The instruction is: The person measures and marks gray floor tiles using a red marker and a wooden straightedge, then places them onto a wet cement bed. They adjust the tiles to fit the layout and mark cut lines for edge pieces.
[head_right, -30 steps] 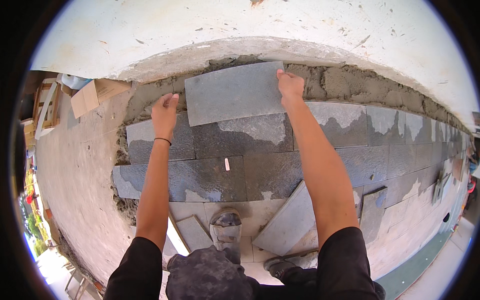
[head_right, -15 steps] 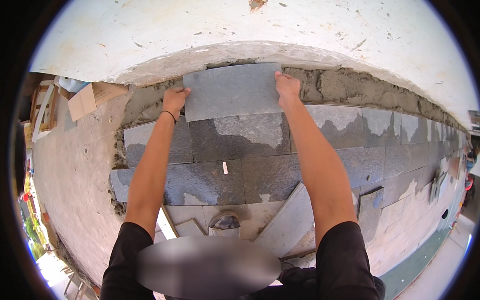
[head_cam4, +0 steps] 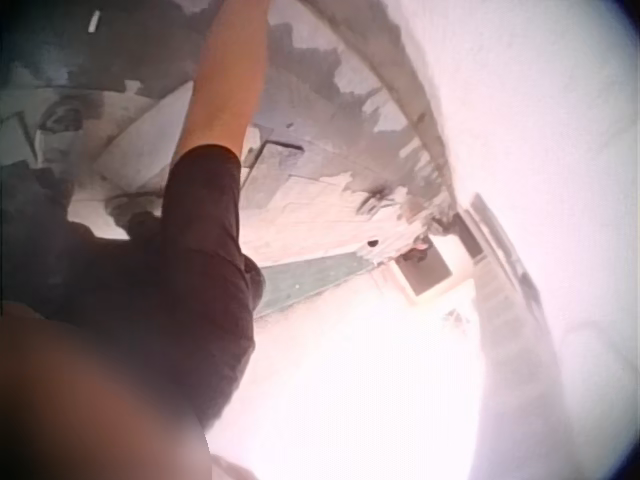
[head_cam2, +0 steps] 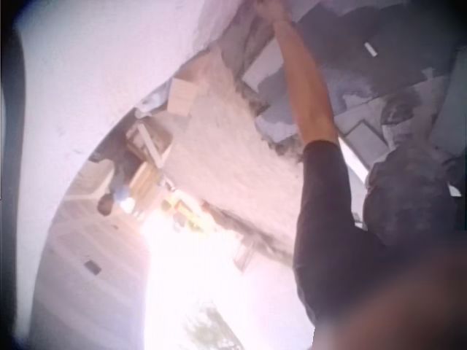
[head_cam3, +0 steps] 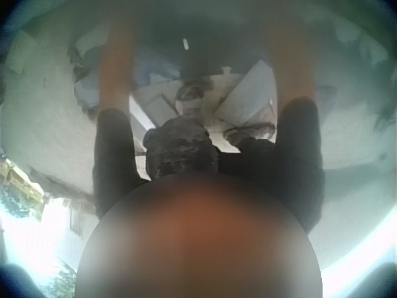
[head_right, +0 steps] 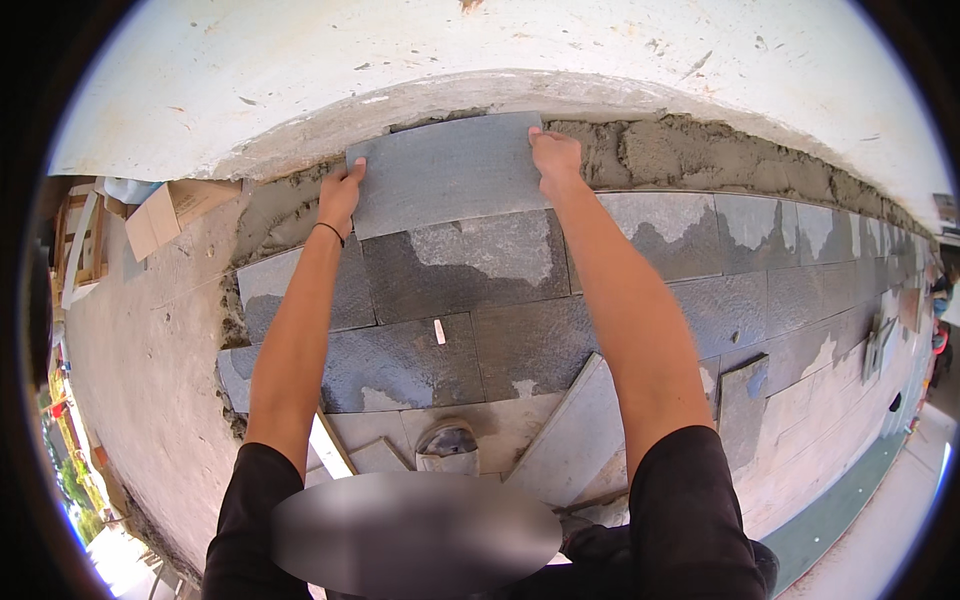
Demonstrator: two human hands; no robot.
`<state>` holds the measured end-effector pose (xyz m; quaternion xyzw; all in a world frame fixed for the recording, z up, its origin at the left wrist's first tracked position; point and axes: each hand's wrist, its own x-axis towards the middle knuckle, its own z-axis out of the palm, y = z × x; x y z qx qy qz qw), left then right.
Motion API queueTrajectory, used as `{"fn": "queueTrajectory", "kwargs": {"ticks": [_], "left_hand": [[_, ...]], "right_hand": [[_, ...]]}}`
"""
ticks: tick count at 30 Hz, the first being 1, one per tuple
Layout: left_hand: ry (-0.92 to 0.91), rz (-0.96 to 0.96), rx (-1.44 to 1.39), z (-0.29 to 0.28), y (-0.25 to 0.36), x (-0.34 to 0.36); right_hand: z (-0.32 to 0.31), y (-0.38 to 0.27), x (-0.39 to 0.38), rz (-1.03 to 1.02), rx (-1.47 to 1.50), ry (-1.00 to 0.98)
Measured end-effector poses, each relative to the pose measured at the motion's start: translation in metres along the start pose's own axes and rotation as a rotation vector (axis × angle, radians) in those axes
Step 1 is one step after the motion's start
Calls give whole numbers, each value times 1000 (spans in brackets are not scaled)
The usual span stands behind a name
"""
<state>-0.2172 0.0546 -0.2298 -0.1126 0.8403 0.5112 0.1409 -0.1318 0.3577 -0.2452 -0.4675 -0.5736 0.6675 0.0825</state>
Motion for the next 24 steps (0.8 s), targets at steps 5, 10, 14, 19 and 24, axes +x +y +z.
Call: {"fn": "queueTrajectory", "kwargs": {"ticks": [5, 10, 14, 19, 24], "left_hand": [[223, -21, 137, 16, -12, 13], [292, 45, 213, 35, -17, 20], [291, 32, 211, 25, -18, 19], [292, 63, 201, 24, -18, 19], [190, 40, 118, 25, -13, 15]], "right_hand": [[4, -6, -5, 50, 2, -88], [-13, -9, 9, 101, -25, -112], [-5, -16, -13, 91, -32, -103], [-6, -25, -22, 95, -42, -68], [-12, -20, -12, 64, -59, -80]]}}
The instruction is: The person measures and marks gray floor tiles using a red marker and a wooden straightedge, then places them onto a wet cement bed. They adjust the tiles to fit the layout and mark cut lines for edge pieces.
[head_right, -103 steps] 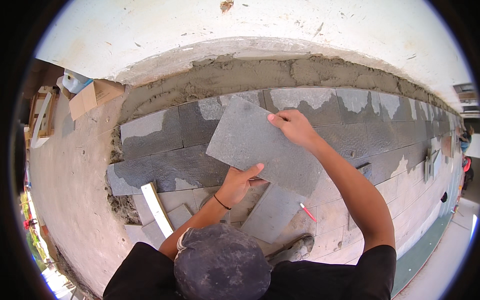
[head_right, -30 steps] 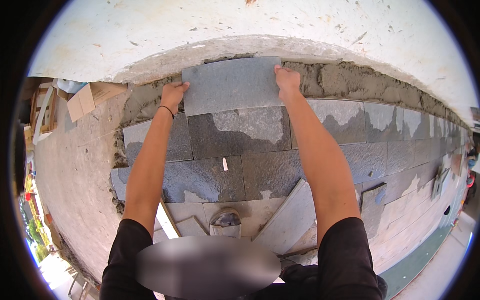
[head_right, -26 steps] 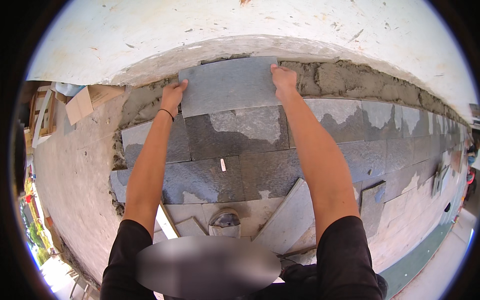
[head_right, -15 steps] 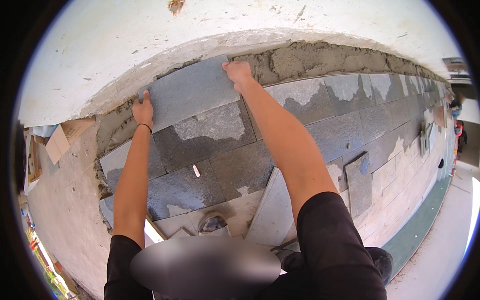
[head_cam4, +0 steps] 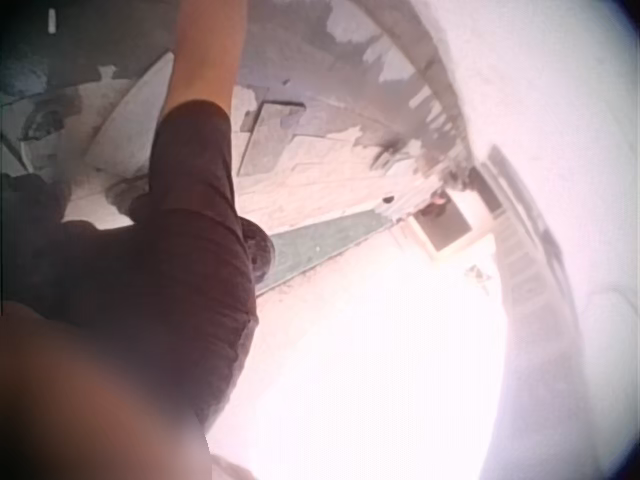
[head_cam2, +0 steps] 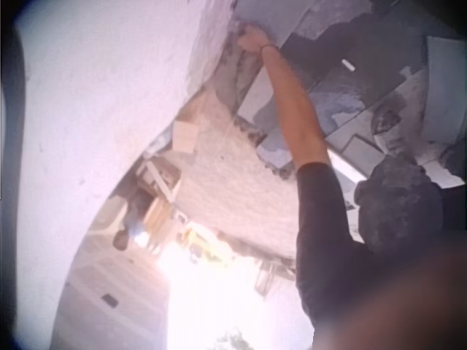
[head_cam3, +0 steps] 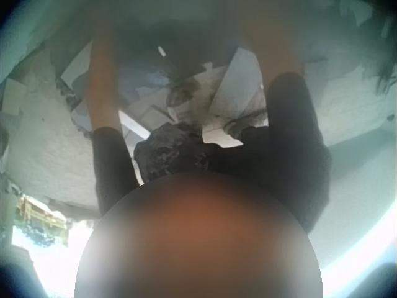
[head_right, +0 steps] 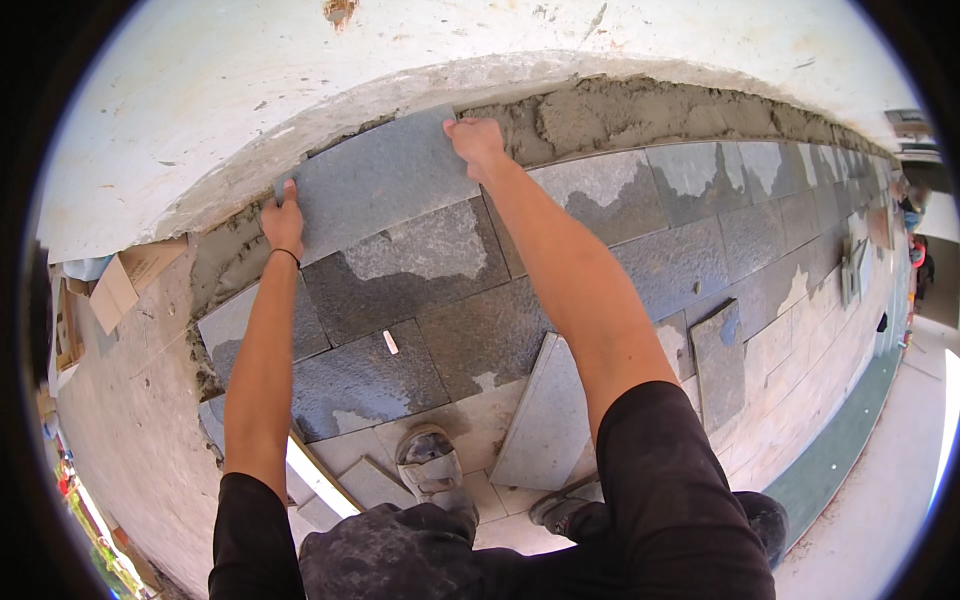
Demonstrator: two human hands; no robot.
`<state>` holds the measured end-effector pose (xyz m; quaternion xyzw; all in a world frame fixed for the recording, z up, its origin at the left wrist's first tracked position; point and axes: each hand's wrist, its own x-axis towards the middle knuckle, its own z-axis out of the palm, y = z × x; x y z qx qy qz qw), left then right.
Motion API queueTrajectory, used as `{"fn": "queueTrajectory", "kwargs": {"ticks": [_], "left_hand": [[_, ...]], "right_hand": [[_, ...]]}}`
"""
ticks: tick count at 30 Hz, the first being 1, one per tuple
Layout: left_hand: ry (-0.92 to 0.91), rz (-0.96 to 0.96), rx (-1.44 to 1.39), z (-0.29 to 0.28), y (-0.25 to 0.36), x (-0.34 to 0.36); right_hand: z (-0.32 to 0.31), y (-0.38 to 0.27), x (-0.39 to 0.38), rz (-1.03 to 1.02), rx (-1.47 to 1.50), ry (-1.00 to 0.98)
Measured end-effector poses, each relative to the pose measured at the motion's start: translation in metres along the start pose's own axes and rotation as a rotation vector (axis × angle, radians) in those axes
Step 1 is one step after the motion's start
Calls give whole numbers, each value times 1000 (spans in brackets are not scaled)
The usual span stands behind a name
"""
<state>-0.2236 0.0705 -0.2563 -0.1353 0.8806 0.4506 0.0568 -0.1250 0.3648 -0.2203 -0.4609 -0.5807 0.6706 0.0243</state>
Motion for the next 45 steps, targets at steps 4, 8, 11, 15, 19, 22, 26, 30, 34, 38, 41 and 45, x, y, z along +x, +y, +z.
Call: {"fn": "queueTrajectory", "kwargs": {"ticks": [4, 8, 11, 15, 19, 22, 26, 30, 34, 38, 41, 45], "left_hand": [[-59, -27, -9, -2, 5, 0], [-220, -35, -67, -7, 8, 10], [-266, -70, -146, -21, 4, 15], [-259, -66, -108, -23, 6, 13], [-125, -21, -91, -5, 12, 3], [-58, 7, -29, 2, 12, -4], [-15, 56, 28, -3, 7, 1], [-40, 46, -6, -5, 3, 5], [-57, 74, -18, -3, 5, 3], [-8, 91, 12, 7, 0, 9], [3, 73, -20, -4, -10, 15], [83, 149, 50, 11, -12, 13]], "right_hand": [[-3, 8, 15, 3, 41, -31], [-9, 15, 28, -4, 84, -30], [3, 9, 8, -32, 26, -37], [6, 7, 5, -32, 25, -38], [-2, 13, 24, -51, 69, -55], [-7, 19, 32, -56, 67, -66], [3, 17, 23, -49, 61, -57], [7, 11, 15, -27, 54, -57], [2, 13, 13, -28, 21, 0], [-4, 18, 27, -51, 67, -2], [8, 6, -1, -9, 62, -70], [-1, 8, 13, -30, 66, -58]]}}
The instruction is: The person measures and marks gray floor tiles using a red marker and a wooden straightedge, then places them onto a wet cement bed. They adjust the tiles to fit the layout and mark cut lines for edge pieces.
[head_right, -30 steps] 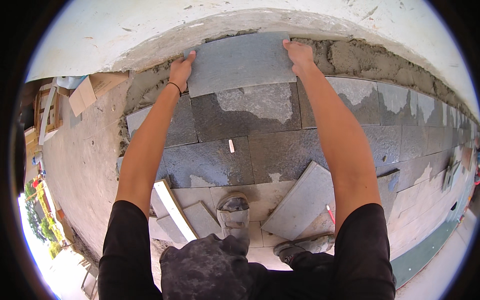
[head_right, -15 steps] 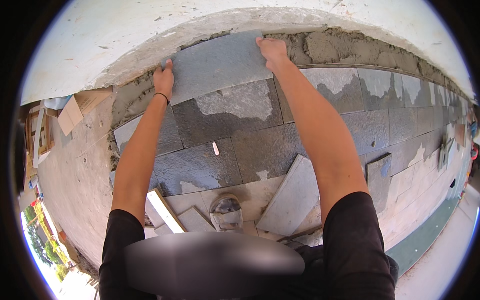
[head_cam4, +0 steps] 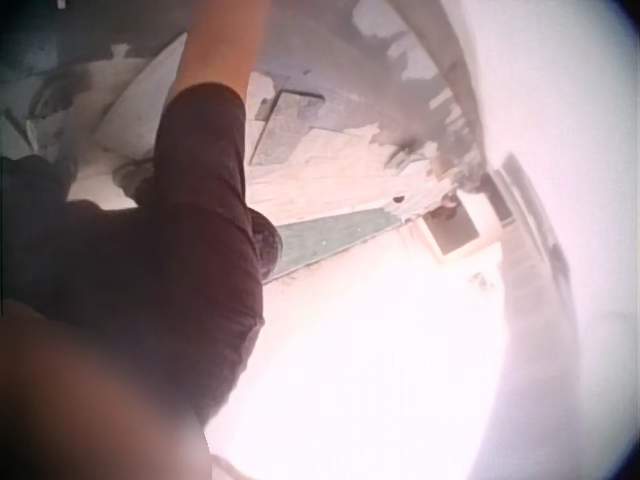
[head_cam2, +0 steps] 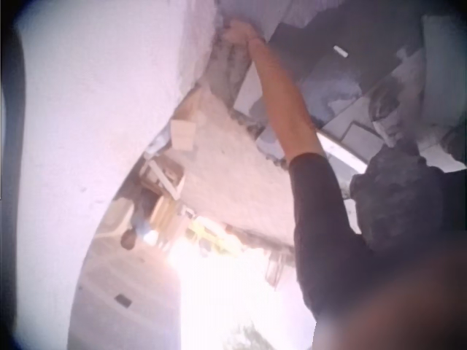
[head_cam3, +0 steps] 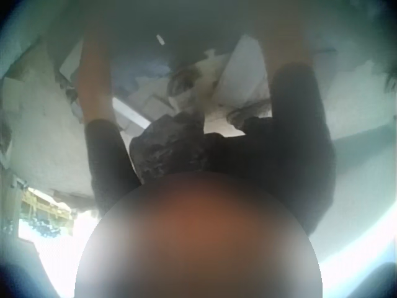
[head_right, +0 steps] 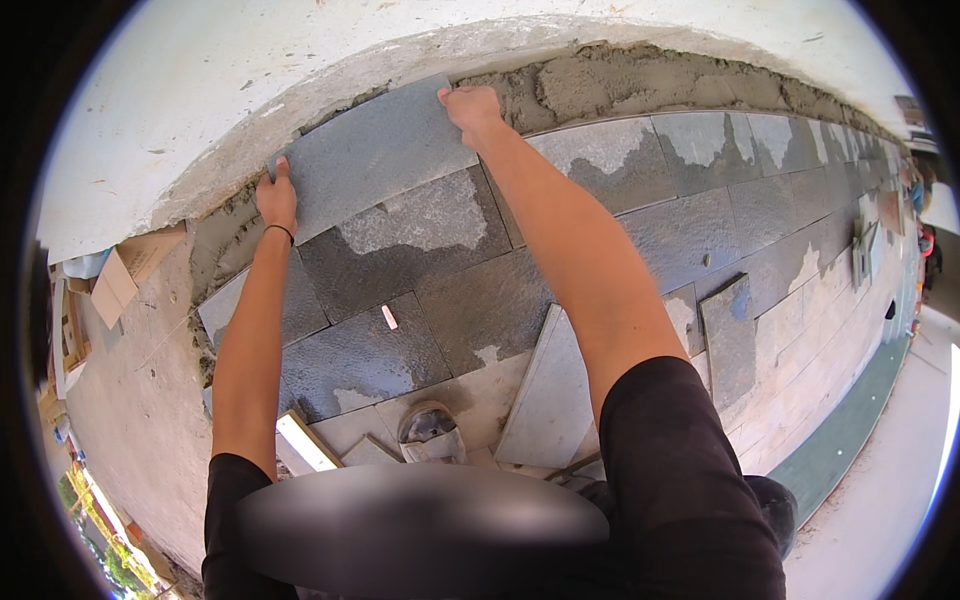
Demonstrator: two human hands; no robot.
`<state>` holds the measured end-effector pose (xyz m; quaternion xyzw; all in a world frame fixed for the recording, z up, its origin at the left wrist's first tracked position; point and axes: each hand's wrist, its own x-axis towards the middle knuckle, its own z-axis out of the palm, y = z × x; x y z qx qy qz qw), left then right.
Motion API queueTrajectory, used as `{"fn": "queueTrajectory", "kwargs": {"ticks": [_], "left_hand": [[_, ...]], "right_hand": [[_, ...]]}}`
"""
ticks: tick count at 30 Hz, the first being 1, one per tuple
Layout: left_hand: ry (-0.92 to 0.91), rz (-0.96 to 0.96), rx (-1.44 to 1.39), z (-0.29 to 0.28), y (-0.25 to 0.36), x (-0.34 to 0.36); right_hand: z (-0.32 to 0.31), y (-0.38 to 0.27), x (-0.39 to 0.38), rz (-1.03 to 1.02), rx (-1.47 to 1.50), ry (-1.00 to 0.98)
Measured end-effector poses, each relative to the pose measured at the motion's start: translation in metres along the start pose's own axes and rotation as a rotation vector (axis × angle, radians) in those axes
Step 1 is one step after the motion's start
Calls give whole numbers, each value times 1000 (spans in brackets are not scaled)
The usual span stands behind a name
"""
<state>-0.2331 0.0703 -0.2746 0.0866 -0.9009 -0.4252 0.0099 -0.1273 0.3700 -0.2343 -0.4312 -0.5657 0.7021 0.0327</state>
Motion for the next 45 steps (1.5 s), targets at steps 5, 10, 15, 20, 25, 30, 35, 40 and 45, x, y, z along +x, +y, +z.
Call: {"fn": "queueTrajectory", "kwargs": {"ticks": [5, 10, 15, 20, 25, 30, 35, 40, 45], "left_hand": [[-48, -50, 15, -7, 2, 2], [-69, -10, 59, 6, -2, 4], [40, 12, 15, -4, -10, 5], [31, 43, -35, 4, -10, 1], [99, 80, 34, -1, 3, -6], [131, 65, 63, -6, 7, -8], [65, -1, 30, -4, 15, -13], [101, 34, 51, -10, 2, -5], [109, 36, 41, -1, 3, -6]], "right_hand": [[7, 4, 3, 18, -25, 132], [-7, 15, 17, -60, -37, 84], [10, -1, -5, -2, -57, 94], [2, 3, -3, -22, -66, 137], [1, 1, -5, -22, -28, 57], [2, -1, -4, 28, -27, 12], [-7, 7, 20, 33, -64, -13], [5, 7, 8, -37, -96, -8], [-7, 11, 17, -48, -31, -53]]}}
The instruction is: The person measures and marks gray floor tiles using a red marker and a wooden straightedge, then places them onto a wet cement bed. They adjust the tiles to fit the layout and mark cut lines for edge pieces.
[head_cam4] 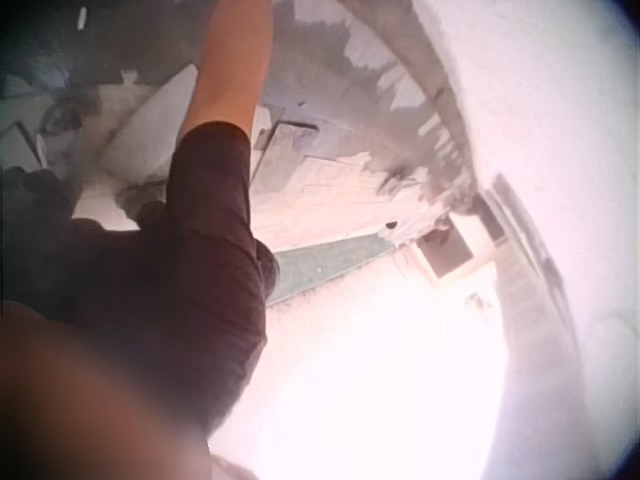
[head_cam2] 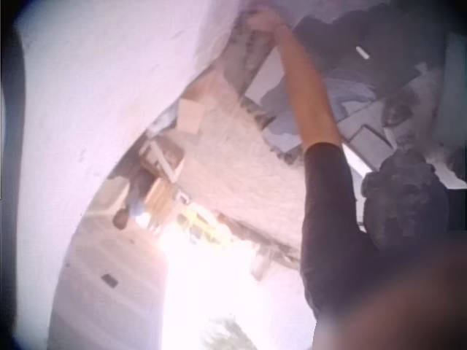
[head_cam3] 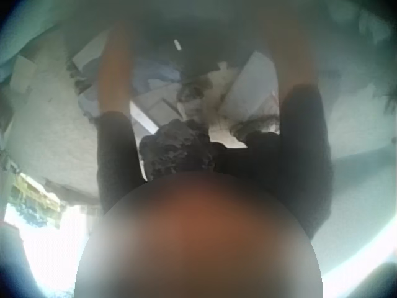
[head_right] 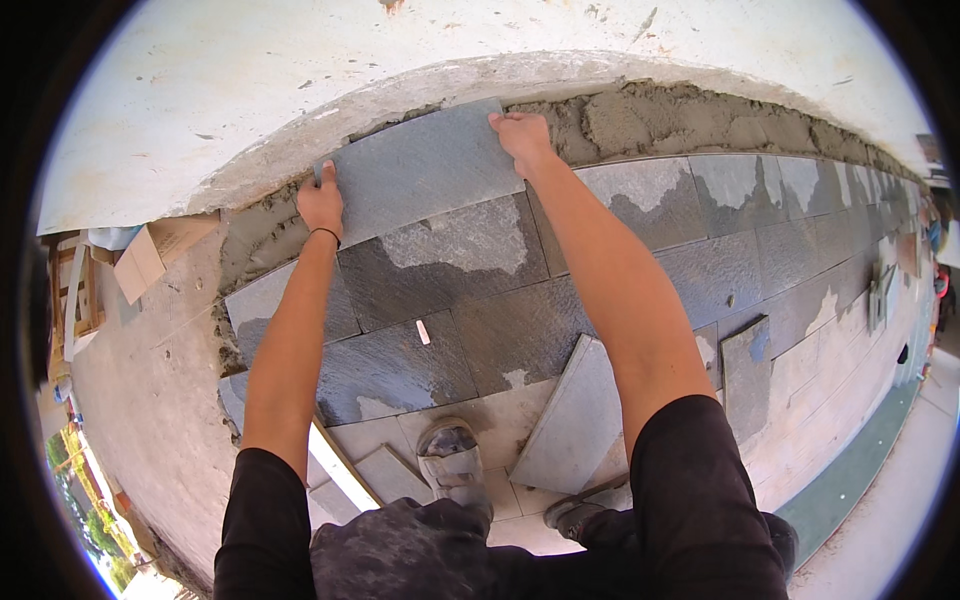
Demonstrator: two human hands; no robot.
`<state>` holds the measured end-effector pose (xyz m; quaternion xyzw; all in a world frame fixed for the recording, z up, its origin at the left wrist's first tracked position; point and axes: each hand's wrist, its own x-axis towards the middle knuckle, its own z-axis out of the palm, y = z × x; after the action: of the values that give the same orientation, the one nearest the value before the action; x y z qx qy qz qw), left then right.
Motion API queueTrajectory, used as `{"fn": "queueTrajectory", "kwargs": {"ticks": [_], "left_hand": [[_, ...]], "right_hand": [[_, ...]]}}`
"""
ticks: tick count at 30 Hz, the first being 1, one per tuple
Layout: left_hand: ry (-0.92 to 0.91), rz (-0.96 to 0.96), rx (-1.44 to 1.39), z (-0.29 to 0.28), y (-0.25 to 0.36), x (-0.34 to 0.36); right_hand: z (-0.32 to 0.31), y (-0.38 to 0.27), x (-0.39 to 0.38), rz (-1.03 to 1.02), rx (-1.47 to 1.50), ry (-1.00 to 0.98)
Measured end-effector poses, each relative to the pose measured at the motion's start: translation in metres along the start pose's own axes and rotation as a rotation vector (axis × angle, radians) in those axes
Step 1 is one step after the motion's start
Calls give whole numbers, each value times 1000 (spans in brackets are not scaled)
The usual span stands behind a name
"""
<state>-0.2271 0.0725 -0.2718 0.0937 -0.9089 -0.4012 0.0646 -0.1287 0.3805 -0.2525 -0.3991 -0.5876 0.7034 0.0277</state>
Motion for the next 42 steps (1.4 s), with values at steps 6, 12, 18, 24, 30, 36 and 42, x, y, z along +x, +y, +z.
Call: {"fn": "queueTrajectory", "kwargs": {"ticks": [6, 12, 18, 24, 30, 36, 42], "left_hand": [[-26, -49, -132, 10, 0, -1], [26, -48, -101, 3, -17, 14], [-55, -27, -85, 15, -6, 9], [-104, -98, -145, 3, -26, 37], [-184, -71, -254, 8, -27, 29], [-108, -8, -293, 1, -13, 23], [-126, -68, -250, -5, 1, 5]], "right_hand": [[-8, -6, 8, -91, -287, 111], [-57, -42, -72, -362, -611, 106], [-201, -25, -171, -280, -711, 2], [-286, 30, -268, 45, -1467, -606], [-303, 126, -375, 229, -1592, -759], [-307, 146, -370, 183, -1509, -645], [-306, 142, -363, 99, -1501, -641]]}}
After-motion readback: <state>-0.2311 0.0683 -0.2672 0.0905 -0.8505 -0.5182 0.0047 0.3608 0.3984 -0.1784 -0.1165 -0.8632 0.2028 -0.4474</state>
